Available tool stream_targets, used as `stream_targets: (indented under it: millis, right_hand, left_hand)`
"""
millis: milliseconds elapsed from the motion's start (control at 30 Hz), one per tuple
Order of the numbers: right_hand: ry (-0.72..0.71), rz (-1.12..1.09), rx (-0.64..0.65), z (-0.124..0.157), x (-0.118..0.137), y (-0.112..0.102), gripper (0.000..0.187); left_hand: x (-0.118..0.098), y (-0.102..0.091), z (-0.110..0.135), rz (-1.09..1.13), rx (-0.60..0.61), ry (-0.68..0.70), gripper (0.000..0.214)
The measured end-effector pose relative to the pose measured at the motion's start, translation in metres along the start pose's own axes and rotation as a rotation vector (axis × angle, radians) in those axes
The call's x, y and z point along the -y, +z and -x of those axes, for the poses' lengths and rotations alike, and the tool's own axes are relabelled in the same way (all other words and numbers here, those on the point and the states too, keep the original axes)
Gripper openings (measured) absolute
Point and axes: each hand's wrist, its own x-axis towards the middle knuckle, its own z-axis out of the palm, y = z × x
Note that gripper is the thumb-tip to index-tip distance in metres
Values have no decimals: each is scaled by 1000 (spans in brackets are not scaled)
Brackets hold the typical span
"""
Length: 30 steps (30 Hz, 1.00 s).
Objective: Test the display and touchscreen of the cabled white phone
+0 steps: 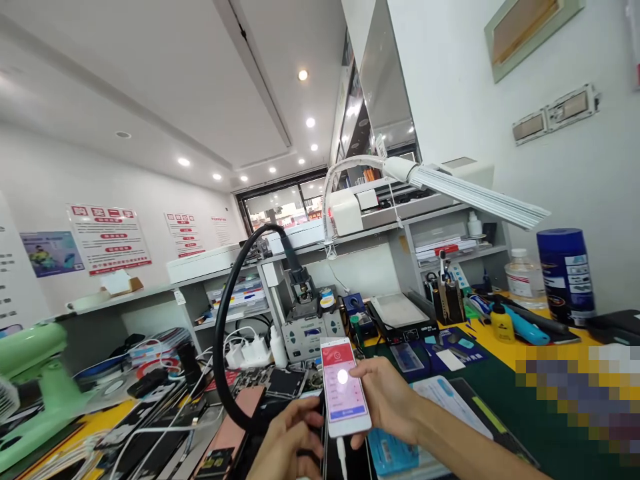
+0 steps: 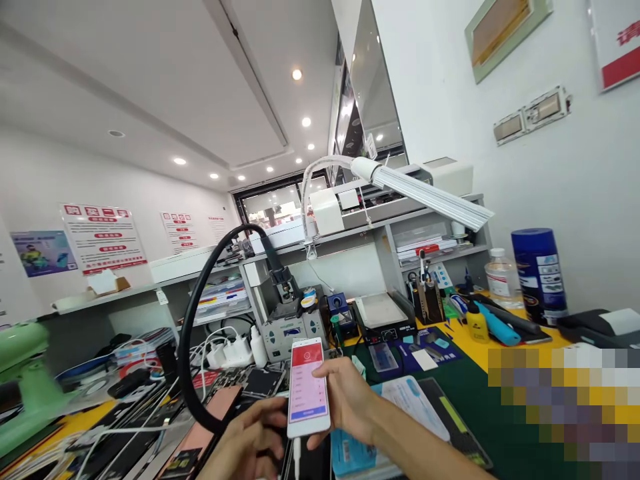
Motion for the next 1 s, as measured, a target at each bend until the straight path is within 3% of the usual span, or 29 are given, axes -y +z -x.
stream_targets:
  millis: [100, 200, 400, 600, 1000]
  right_hand:
    - [-38, 51, -56, 1, -1, 3, 55]
    - [-117, 108, -190, 4, -3, 11, 54]
    - [-150, 217, -285, 0, -8, 13, 51]
    - [-70, 290, -245, -4, -12, 1, 51]
    - [-39, 390, -306, -1, -14, 4, 53]
  left_hand:
    - [-23, 21, -29, 237, 189, -151, 59]
    - [-29, 34, -41, 420, 394, -170, 63]
    - [-25, 21, -55, 539, 654, -209, 60]
    - [-13, 13, -54, 675, 667, -193, 59]
    - [-1, 7, -52, 756, 560, -223, 57]
